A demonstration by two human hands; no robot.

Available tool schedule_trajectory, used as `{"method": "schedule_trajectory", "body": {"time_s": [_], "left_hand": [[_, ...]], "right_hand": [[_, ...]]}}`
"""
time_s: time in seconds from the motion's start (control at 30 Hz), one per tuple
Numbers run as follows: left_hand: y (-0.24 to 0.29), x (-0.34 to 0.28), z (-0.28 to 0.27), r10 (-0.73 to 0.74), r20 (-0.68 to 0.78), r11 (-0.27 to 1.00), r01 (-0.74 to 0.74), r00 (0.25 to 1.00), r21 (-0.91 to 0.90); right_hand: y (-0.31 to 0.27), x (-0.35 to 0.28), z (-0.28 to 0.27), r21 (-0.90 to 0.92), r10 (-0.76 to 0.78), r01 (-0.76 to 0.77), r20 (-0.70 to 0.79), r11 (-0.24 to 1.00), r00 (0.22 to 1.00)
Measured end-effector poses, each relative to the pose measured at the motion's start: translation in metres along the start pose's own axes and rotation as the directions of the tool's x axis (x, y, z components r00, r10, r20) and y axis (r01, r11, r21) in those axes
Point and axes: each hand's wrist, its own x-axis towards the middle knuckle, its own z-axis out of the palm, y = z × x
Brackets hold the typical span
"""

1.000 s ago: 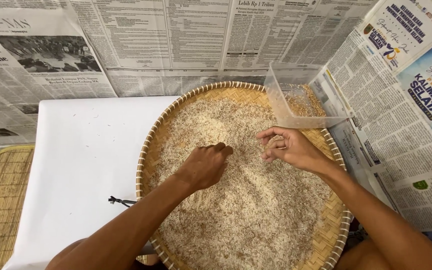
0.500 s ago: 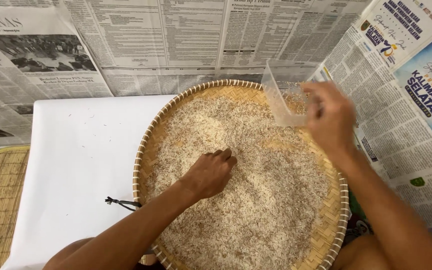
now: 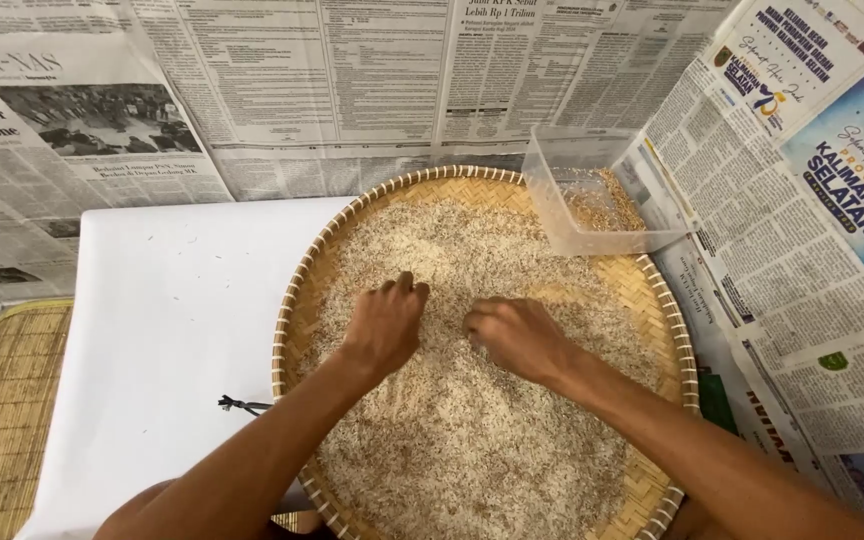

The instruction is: The person sits on the floor with a large woven tray of rice on their lap and picks small debris pieces out of the grain by hand, placing the removed pieces into a plastic container at the corner of the tray while sifting through the rice with both hands.

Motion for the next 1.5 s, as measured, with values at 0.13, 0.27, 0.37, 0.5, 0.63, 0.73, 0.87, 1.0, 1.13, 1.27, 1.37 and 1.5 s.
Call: {"method": "schedule_trajectory", "body": {"time_s": [0.13, 0.27, 0.37, 0.5, 0.63, 0.73, 0.87, 1.0, 1.13, 1.27, 1.37, 1.5], "left_hand": [[0.005, 0.002, 0.004, 0.016, 0.008, 1.000, -0.016, 1.000, -0.008], [-0.001, 0.013, 0.024, 0.024, -0.087, 0.996, -0.031, 0.996, -0.085], [-0.001, 0.014, 0.023, 0.019, -0.092, 0.993, -0.029, 0.996, -0.112], [-0.001, 0.015, 0.024, 0.023, -0.076, 0.990, -0.033, 0.997, -0.137], [0.000, 0.015, 0.026, 0.032, -0.081, 0.990, -0.043, 0.996, -0.137], [0.001, 0.012, 0.022, 0.025, -0.055, 0.989, -0.032, 0.998, -0.143], [0.000, 0.014, 0.028, 0.050, -0.053, 0.990, -0.057, 0.997, -0.126], [0.003, 0.011, 0.024, 0.060, -0.019, 0.990, -0.062, 0.998, -0.129], [0.005, 0.011, 0.023, 0.062, -0.021, 0.990, -0.064, 0.998, -0.129], [0.004, 0.010, 0.023, 0.073, -0.020, 0.989, -0.075, 0.997, -0.124], [0.005, 0.009, 0.022, 0.064, -0.022, 0.991, -0.066, 0.998, -0.115], [0.004, 0.008, 0.016, 0.037, -0.038, 0.995, -0.040, 0.999, -0.087]], "right_hand": [[-0.020, -0.006, -0.051, 0.311, 0.210, -0.191, -0.029, 0.931, 0.977], [-0.011, -0.011, -0.066, 0.805, 0.383, -0.367, 0.191, 0.465, 0.904], [-0.002, -0.018, -0.068, 0.893, 0.383, -0.377, 0.268, 0.246, 0.884], [0.004, -0.022, -0.071, 0.925, 0.385, -0.355, 0.281, 0.135, 0.879], [0.021, -0.027, -0.062, 0.958, 0.367, -0.275, 0.226, 0.086, 0.902], [0.019, -0.026, -0.063, 0.959, 0.363, -0.267, 0.216, 0.097, 0.907], [0.015, -0.027, -0.068, 0.940, 0.395, -0.276, 0.181, 0.199, 0.901], [0.022, -0.028, -0.060, 0.936, 0.390, -0.203, 0.079, 0.288, 0.917], [0.024, -0.028, -0.059, 0.934, 0.382, -0.184, 0.056, 0.306, 0.922], [0.031, -0.026, -0.051, 0.930, 0.377, -0.161, 0.027, 0.329, 0.926], [0.034, -0.027, -0.047, 0.923, 0.407, -0.182, 0.031, 0.338, 0.913], [0.012, -0.025, -0.072, 0.916, 0.490, -0.300, 0.141, 0.265, 0.860]]}}
